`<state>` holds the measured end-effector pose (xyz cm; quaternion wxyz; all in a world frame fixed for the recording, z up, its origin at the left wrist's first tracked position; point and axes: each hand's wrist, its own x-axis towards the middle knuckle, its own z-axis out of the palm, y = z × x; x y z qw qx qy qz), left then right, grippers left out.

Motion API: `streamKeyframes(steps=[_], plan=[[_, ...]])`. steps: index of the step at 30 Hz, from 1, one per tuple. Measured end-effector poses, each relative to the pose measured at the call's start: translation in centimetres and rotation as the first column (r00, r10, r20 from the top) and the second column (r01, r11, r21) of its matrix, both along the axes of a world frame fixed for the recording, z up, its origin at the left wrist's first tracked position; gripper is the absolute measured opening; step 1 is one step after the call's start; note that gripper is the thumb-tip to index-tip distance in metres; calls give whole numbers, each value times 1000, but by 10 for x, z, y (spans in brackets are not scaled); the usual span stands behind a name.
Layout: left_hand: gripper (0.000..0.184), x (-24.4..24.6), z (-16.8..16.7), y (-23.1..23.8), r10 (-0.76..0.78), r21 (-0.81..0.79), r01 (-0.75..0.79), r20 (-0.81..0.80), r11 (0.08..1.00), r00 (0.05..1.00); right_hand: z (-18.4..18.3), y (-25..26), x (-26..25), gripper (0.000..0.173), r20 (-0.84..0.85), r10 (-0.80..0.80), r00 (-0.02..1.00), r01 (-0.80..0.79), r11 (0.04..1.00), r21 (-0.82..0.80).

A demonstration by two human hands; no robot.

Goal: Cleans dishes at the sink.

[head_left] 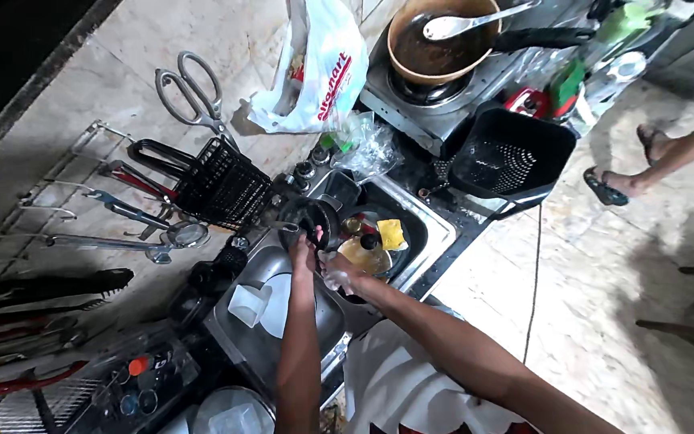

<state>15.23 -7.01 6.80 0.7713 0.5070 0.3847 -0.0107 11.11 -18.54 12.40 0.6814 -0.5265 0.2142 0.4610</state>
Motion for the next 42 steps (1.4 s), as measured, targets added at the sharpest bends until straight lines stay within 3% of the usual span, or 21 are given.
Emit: streamKeyframes(steps=[6, 11, 16, 20, 24, 28, 34, 36, 39, 42], plan=[[28, 6, -8, 8, 6, 2, -6, -19, 1000, 1000, 3, -5, -1, 43, -72, -10, 997, 16, 996, 84], [25, 7, -16, 11, -68, -112, 64, -24, 992, 997, -2, -7, 1, 43, -131, -31, 991, 50, 987, 150], [31, 13, -28, 19, -46, 5, 47, -85, 999, 995, 2, -7, -5, 42, -113, 23, 993, -7, 990, 143], [26, 12, -16, 24, -105, -111, 108, 30, 988, 994, 2, -7, 3, 42, -123, 0, 992, 20, 987, 159], [22, 14, -20, 27, -108, -60, 106, -30, 993, 994, 1, -12, -3, 42, -118, 39, 992, -17, 982, 187], [28, 19, -25, 22, -29, 44, 32, -72, 999, 997, 0, -4, -4, 43, -107, 60, 992, -44, 989, 144], [24, 18, -20, 29, -145, -47, 147, 52, 988, 988, -5, -5, 6, 42, -119, 29, 992, -11, 988, 151], [19, 21, -25, 28, -124, -23, 125, 24, 992, 992, -6, -4, 1, 42, -109, 42, 993, -27, 991, 129], [32, 27, -31, 19, -65, 77, 68, -39, 995, 997, 0, -3, -4, 41, -79, 64, 995, -60, 996, 60], [23, 28, -37, 17, 25, 54, -27, 37, 998, 999, 4, -1, -4, 40, -31, 104, 994, -104, 994, -16]])
